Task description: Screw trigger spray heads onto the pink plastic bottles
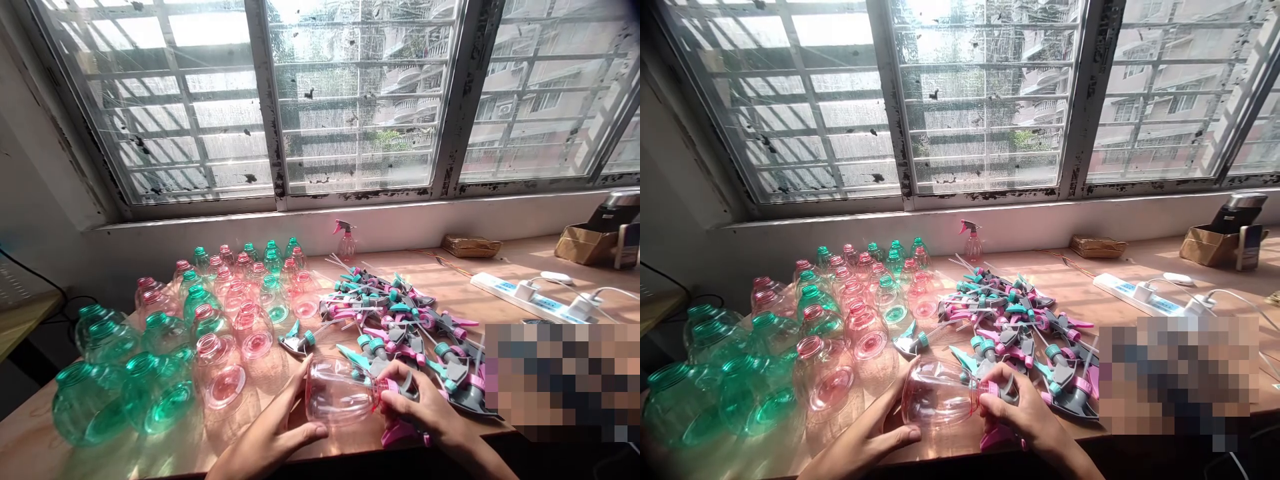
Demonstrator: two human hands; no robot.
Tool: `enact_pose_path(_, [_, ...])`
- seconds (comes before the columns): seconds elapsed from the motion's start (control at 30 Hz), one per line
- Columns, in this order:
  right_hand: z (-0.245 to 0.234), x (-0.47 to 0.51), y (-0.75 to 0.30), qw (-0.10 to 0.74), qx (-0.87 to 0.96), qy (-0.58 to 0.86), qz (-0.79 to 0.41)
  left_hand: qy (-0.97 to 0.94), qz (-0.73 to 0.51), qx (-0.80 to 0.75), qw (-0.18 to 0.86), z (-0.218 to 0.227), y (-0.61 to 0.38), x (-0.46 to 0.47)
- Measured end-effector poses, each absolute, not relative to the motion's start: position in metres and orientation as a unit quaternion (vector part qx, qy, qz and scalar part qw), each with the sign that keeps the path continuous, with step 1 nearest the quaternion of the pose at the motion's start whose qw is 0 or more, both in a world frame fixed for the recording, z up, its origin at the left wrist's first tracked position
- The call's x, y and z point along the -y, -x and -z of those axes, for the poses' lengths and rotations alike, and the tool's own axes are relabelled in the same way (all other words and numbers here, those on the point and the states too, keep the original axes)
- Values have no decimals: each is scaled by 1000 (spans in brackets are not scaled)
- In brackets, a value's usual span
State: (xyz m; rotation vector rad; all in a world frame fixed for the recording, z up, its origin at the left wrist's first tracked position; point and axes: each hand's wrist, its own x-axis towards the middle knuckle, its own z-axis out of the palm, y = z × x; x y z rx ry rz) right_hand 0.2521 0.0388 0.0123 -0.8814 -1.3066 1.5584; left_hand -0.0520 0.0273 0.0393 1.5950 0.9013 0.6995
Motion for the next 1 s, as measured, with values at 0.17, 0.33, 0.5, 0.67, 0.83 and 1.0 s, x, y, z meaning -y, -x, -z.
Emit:
enact_pose_path(0.17, [-11,-40,-251,448,521,328,-648,-692,-300,-369,544,-39,51,-29])
enact_pose_path(0.33, [-10,-39,-252,449,521,328,-647,-681,-307,-365,556,-41,50,-26])
enact_pose_path(0.5, [-10,-40,-252,447,525,332,-644,-672,-292,-381,564,-41,51,-25])
enact_pose_path(0.67, [-13,-39,-252,444,531,338,-638,-712,-292,-398,500,-40,52,-26])
enact_pose_path(0.83, [-15,-38,-251,443,526,343,-640,-720,-302,-380,496,-40,51,-28])
enact_pose_path(1.0, [-13,-38,-251,445,529,356,-628,-692,-300,-375,539,-41,50,-27])
